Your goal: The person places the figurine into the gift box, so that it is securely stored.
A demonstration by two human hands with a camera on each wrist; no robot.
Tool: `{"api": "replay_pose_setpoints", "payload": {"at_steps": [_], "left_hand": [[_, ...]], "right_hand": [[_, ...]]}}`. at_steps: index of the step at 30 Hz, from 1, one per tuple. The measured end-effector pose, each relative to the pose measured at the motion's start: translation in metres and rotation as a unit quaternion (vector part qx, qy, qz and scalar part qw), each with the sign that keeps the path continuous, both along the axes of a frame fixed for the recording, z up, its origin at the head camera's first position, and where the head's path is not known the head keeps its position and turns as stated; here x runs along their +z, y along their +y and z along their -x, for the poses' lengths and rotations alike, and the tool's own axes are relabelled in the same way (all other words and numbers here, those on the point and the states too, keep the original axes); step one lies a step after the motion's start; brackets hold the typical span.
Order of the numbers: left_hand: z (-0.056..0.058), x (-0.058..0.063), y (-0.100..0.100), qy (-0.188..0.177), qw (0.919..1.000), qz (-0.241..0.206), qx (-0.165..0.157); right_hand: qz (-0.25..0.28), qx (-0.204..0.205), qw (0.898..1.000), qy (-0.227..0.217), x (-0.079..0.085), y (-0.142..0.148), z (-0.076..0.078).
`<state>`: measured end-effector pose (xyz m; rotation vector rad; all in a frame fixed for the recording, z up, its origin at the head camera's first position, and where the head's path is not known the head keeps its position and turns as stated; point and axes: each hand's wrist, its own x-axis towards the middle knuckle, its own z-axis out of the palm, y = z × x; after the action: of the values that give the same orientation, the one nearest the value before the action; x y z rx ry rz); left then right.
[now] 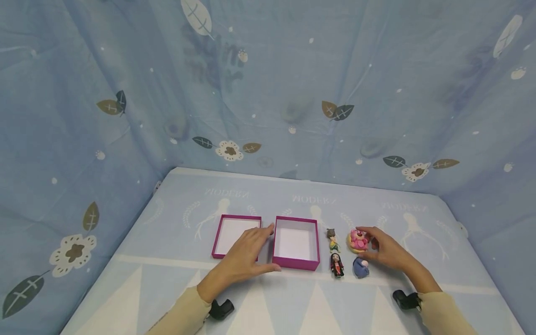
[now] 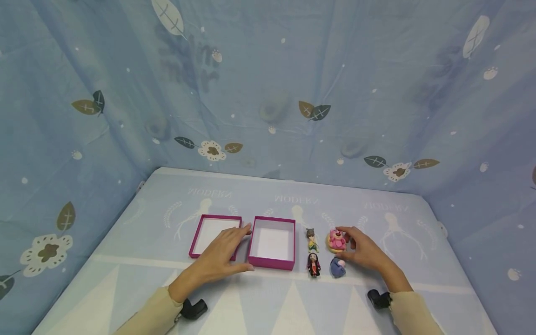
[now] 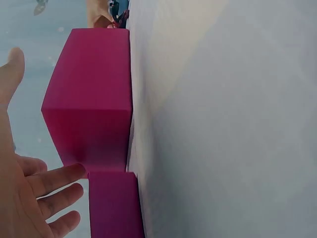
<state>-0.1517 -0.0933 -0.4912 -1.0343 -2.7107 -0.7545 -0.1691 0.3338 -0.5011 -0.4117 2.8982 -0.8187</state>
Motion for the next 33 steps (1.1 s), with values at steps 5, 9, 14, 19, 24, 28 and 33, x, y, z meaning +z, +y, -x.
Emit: {"api": "replay_pose_setpoints", "payload": {"at_steps": [5, 9, 14, 19, 24, 28, 33], "left_hand": [[0.0001, -0.0005, 0.0039, 0.014, 0.9999, 0.008, 0.0], [0.0003, -0.0017, 0.0046, 0.023, 0.9997, 0.006, 0.002], [0.0001, -0.0036, 0.0048, 0.024, 0.9996, 0.014, 0.007], [0.0002, -0.0041, 0.005, 0.015, 0.9997, 0.02, 0.007], [0.0003, -0.0036, 0.0048, 0.008, 0.9997, 0.023, 0.003], [0.0006, -0.0039, 0.0047, 0.011, 0.9996, 0.025, 0.002], [0.0016, -0.0068, 0.0043, 0.021, 0.9995, 0.022, -0.002]], "right_hand": [[0.005, -0.001, 1.0, 0.0, 0.0008, -0.0014, -0.0003], [0.008, 0.0, 1.0, 0.005, -0.0002, -0.0009, 0.0004], [0.012, 0.001, 1.0, 0.012, -0.0026, 0.0007, 0.0009], [0.013, -0.004, 1.0, 0.014, -0.0033, 0.0009, 0.0], [0.018, -0.007, 1.0, 0.015, -0.0034, 0.0004, -0.0002], [0.017, -0.011, 1.0, 0.017, -0.0033, 0.0006, -0.0007], [0.016, -0.01, 1.0, 0.021, -0.004, 0.0016, -0.001]]}}
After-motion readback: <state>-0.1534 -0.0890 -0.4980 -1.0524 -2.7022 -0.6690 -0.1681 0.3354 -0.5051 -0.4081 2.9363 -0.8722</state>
